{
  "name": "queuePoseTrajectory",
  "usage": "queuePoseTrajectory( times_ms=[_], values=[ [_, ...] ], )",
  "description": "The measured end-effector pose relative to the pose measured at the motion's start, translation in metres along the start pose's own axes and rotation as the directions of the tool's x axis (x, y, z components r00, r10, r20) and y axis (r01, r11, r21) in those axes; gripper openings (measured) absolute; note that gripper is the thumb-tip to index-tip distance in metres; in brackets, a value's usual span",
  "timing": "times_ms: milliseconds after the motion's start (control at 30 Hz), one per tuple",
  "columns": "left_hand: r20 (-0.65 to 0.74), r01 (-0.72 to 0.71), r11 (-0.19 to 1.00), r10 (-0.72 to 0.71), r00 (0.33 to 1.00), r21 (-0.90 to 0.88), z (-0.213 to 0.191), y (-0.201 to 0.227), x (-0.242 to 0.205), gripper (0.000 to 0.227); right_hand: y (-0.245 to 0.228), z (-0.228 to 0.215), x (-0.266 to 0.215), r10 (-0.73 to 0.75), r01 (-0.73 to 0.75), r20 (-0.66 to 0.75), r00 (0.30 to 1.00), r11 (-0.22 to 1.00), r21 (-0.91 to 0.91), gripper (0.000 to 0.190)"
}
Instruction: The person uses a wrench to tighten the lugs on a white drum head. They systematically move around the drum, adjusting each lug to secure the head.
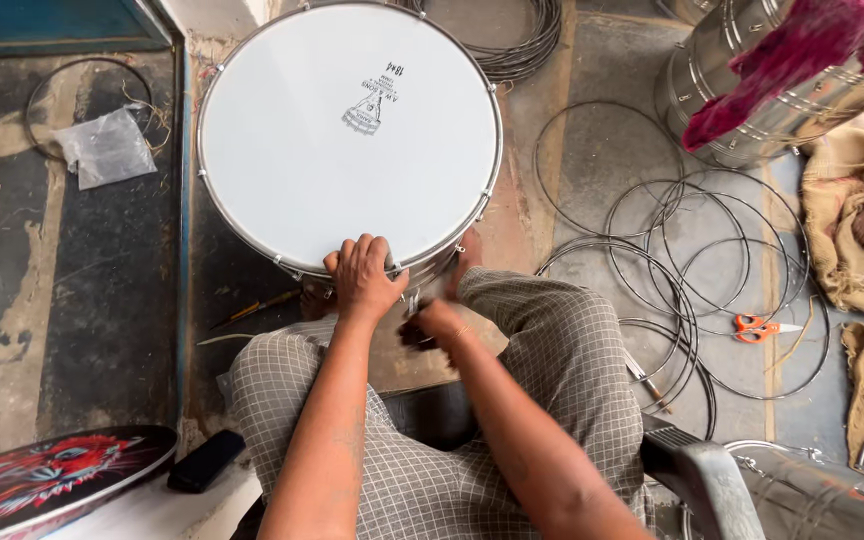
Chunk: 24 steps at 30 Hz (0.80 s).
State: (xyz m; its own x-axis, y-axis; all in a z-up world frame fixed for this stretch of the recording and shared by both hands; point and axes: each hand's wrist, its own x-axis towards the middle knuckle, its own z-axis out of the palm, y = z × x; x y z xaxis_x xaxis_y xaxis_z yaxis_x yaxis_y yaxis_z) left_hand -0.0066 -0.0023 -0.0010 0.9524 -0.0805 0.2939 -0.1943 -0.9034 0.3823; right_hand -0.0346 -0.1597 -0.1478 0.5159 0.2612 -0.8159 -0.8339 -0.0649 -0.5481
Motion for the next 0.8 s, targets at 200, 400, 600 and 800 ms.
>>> queuePoseTrajectory(
  times_ms=[200,400,600,800],
  values=[
    [0.021,0.026,1.000,-0.026,0.999,-0.014,-0.002,0.001,0.000,0.041,0.027,0.062,0.025,-0.192,0.188,-0.032,0.981,0.892,0.412,0.023],
    [-0.009,0.010,1.000,-0.010,1.000,-0.005,0.001,0.001,0.000,0.043,0.020,0.106,0.048,-0.487,0.505,-0.216,0.846,0.601,0.620,0.031],
    [0.012,0.023,1.000,-0.023,1.000,0.010,0.003,0.001,-0.001,0.042,0.002,0.116,0.011,-0.378,0.428,-0.231,0.896,0.604,0.672,0.033],
    [0.075,0.052,0.998,-0.054,0.996,0.023,-0.001,0.003,0.001,0.042,0.003,0.117,0.027,-0.376,0.465,-0.281,0.883,0.614,0.638,0.032]
  ],
)
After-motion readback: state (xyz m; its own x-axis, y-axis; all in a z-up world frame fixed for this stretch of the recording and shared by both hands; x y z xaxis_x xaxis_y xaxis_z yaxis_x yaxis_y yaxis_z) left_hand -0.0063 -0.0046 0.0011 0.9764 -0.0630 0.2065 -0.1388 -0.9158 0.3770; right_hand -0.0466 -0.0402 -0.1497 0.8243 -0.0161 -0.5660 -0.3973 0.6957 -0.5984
